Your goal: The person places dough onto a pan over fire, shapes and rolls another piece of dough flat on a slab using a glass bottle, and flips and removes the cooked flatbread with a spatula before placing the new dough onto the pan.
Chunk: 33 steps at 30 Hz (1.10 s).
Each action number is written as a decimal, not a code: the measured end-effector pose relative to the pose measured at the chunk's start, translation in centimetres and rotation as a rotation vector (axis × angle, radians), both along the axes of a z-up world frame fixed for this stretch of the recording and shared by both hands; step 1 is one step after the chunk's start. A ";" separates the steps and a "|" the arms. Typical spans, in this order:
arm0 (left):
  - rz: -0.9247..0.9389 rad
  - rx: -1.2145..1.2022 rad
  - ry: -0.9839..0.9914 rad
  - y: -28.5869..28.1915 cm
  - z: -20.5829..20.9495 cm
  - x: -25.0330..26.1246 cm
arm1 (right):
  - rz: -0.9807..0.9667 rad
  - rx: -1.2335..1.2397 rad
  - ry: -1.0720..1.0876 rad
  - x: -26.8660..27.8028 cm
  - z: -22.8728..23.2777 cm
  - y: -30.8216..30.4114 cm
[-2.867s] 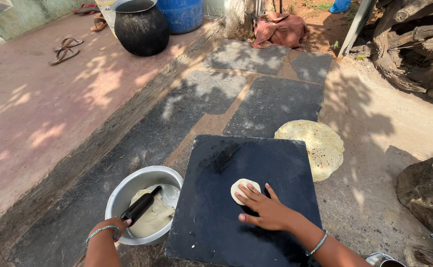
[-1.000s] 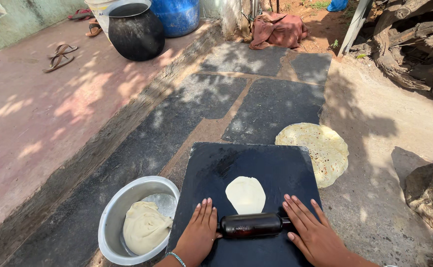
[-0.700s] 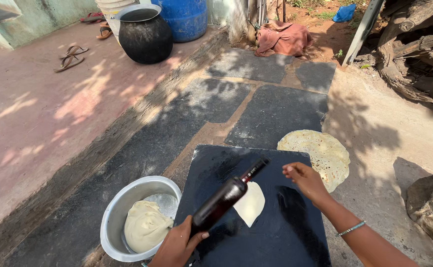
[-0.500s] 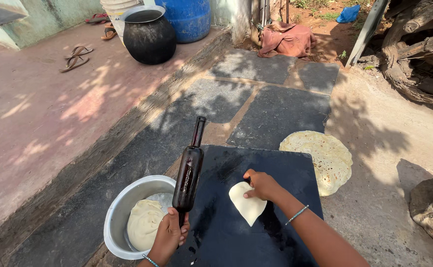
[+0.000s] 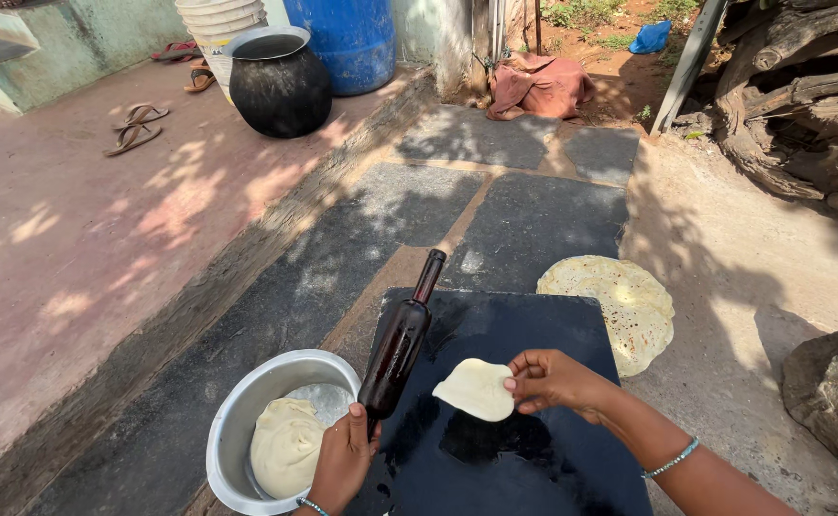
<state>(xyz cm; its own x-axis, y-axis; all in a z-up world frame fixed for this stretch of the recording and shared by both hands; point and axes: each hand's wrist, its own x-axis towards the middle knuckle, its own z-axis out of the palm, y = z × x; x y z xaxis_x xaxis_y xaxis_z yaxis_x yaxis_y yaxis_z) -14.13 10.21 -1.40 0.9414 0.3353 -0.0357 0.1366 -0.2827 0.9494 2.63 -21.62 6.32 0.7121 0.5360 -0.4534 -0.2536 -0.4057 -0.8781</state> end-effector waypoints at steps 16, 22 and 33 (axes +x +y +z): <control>-0.266 1.080 -0.338 -3.9 2.2 7.4 | 0.127 -0.689 -1.297 -1.7 -7.7 -4.6; -0.193 1.078 0.036 -2.2 1.7 17.5 | 0.068 -0.729 -1.078 10.5 -8.1 -1.2; -0.364 1.156 -0.089 -3.7 1.2 7.1 | 0.281 -0.657 -1.289 -2.1 -7.1 -5.8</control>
